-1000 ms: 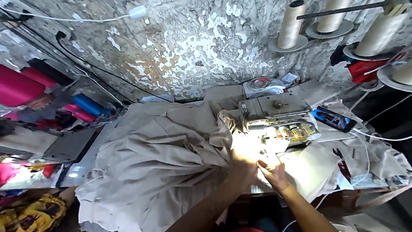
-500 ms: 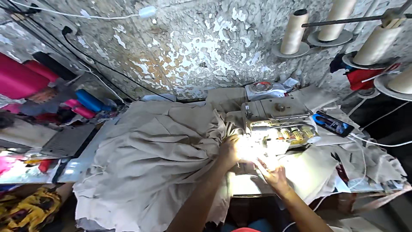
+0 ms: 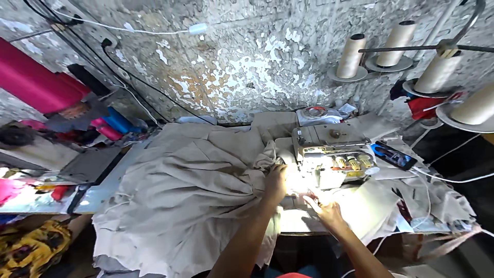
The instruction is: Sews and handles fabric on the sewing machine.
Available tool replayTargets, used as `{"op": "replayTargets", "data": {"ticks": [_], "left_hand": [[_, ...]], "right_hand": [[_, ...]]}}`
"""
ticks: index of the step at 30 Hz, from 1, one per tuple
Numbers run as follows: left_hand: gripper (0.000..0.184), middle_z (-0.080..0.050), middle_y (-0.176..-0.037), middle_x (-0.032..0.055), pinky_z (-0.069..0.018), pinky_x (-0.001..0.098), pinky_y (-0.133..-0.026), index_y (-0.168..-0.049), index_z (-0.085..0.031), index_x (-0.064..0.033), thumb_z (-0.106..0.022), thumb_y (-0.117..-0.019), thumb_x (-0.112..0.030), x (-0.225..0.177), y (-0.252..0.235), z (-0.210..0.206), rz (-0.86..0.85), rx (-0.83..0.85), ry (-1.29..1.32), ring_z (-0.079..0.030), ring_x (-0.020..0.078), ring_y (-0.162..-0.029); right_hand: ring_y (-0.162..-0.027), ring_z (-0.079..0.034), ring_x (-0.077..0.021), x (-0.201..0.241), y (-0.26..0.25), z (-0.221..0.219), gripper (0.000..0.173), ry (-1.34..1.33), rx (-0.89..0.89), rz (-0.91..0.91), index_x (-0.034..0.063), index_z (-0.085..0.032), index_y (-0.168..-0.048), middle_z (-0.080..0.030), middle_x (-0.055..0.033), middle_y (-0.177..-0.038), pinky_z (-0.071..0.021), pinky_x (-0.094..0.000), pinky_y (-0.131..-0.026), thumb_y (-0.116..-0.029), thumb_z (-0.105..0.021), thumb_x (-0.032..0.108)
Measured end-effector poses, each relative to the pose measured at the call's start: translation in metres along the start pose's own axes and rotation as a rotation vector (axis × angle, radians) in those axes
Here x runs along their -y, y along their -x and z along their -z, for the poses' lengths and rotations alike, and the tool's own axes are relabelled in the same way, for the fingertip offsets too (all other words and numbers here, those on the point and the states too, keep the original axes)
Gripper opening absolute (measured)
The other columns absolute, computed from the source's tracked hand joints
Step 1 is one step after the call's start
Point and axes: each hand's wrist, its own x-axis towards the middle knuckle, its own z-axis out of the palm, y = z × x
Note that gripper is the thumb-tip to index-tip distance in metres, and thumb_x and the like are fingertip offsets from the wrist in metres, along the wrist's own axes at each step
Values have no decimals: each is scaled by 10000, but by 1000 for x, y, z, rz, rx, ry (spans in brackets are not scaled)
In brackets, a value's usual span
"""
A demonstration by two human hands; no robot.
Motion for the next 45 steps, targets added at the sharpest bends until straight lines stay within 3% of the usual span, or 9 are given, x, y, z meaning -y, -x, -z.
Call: {"op": "replayTargets", "data": {"ticks": [6, 12, 17, 32, 37, 39, 41, 43, 45], "left_hand": [[323, -613, -1418, 138, -433, 472, -1108, -1249, -695, 0, -567, -1034, -205, -19, 49, 16, 67, 96, -2, -532, 315, -1362], [318, -628, -1356, 183, -475, 496, -1051, -1298, -652, 1, -509, -1049, -136, -40, 87, 30, 76, 284, 75, -612, 332, -1250], [341, -665, -1283, 230, -466, 498, -1070, -1329, -635, 28, -528, -1044, -127, -43, 78, 1, -98, 312, 208, -641, 349, -1213], [414, -644, -1328, 231, -418, 541, -1094, -1454, -556, -65, -445, -1094, -236, -66, 43, -4, -63, 455, -37, -590, 389, -1279], [293, -721, -1001, 249, -495, 609, -917, -1115, -706, 43, -603, -1024, -216, -50, 78, 28, -425, 484, 180, -694, 413, -994], [212, -728, -852, 177, -547, 539, -811, -962, -742, 27, -669, -972, -172, -32, 109, 61, -683, 406, 336, -716, 325, -837], [230, -727, -885, 62, -530, 387, -910, -911, -749, -25, -663, -956, -233, 3, 136, 102, -754, 266, 605, -685, 158, -895], [287, -729, -1023, -90, -490, 307, -1045, -940, -739, -195, -615, -983, -450, 54, 159, 135, -563, 0, 868, -651, 35, -1063], [221, -719, -1127, -56, -548, 294, -936, -989, -736, -178, -600, -962, -349, 94, 174, 150, -124, -445, 867, -658, 60, -1059]], "right_hand": [[-915, -740, -376, 9, -2, 4, 352, -31, 82, 10, -5, -706, -1273, -755, -208, -1059, -565, -578, -831, -983, -658, 189], [-1101, -704, -361, 9, -11, 13, 358, -87, 318, 47, 41, -679, -1330, -728, -188, -1197, -514, -563, -995, -1019, -611, 204], [-967, -719, -455, -6, -20, 44, 220, 126, 184, 32, -2, -771, -1096, -749, -238, -1035, -515, -675, -847, -987, -622, 118], [-1112, -661, -470, -17, -35, 57, 283, 157, 266, -152, -35, -714, -1193, -702, -276, -1162, -447, -682, -942, -1035, -553, 137], [-791, -641, -149, -2, -11, 96, 226, -253, 637, -130, -42, -697, -1117, -709, -114, -1008, -547, -341, -754, -932, -662, 85], [-756, -649, -54, 3, 1, 103, 345, -459, 617, -170, -12, -649, -1225, -722, -38, -1045, -558, -239, -690, -896, -654, 90], [-750, -652, -36, 6, 7, 96, 378, -505, 507, -191, 0, -629, -1265, -725, -24, -1053, -551, -216, -668, -908, -648, 122], [-782, -653, -45, 11, 9, 77, 430, -532, 404, -170, -5, -606, -1306, -716, -35, -1091, -554, -220, -676, -913, -663, 160], [-894, -665, -81, 25, 9, 52, 587, -579, 387, -121, 1, -518, -1423, -663, -82, -1280, -559, -248, -732, -906, -694, 218]]}}
